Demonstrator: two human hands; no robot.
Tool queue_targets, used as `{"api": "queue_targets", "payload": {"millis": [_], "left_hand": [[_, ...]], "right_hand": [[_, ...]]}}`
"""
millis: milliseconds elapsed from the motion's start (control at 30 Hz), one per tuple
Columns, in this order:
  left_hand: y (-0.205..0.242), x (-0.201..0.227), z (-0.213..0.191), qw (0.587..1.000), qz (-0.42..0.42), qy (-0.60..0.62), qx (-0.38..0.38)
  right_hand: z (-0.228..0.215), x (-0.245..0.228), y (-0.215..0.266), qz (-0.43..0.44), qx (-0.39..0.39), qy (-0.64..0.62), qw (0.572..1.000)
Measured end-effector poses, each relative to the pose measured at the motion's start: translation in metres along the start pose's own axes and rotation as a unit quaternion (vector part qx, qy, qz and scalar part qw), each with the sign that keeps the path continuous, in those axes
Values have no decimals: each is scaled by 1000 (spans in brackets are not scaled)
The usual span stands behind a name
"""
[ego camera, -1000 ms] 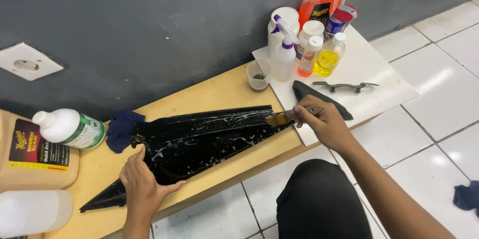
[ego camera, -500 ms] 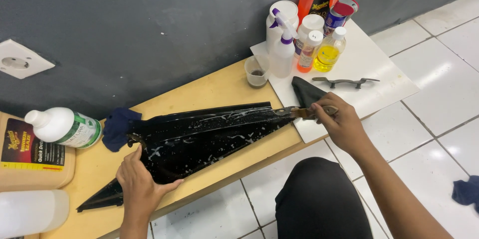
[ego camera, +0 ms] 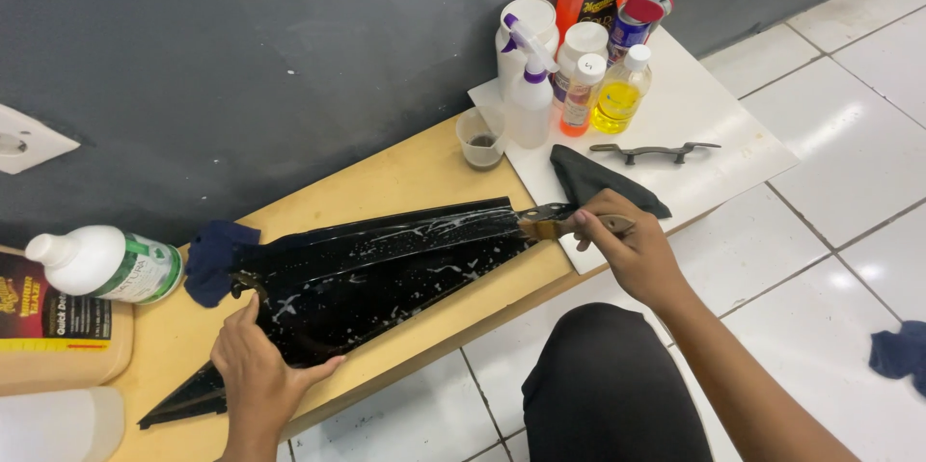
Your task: The person applies a liquid coating to a black plastic car part using a brush. They repeatedly dip the brush into a small cup and spread the liquid over the surface of the part, which rests on a wooden workbench.
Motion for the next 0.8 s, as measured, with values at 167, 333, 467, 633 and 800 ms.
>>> {"api": "queue_targets", "payload": {"millis": [167, 333, 467, 633, 800], "left_hand": [[0, 9, -5, 1000, 17, 3, 8], [-1, 1, 0, 1000, -10, 1, -5], [-1, -7, 6, 1000, -24, 0, -5], [2, -7, 8, 1000, -1, -27, 7], [3, -11, 10, 1000, 2, -28, 13]], "right_hand": [[-8, 20, -2, 75, 8, -3, 997], [-21, 37, -2, 102, 30, 67, 992], [-28, 35, -1, 57, 44, 130, 989], [-18, 25, 0, -39, 26, 203, 978], [-6, 16, -2, -70, -35, 134, 988]]}}
Point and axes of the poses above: each hand's wrist, its own y-axis away from the middle knuckle, its own z-axis out of the palm, x = y × z, the point moved 7 cm from there along -y, towards the middle knuckle, and after that the axes turned 9 degrees about y, right-handed, at the moved point
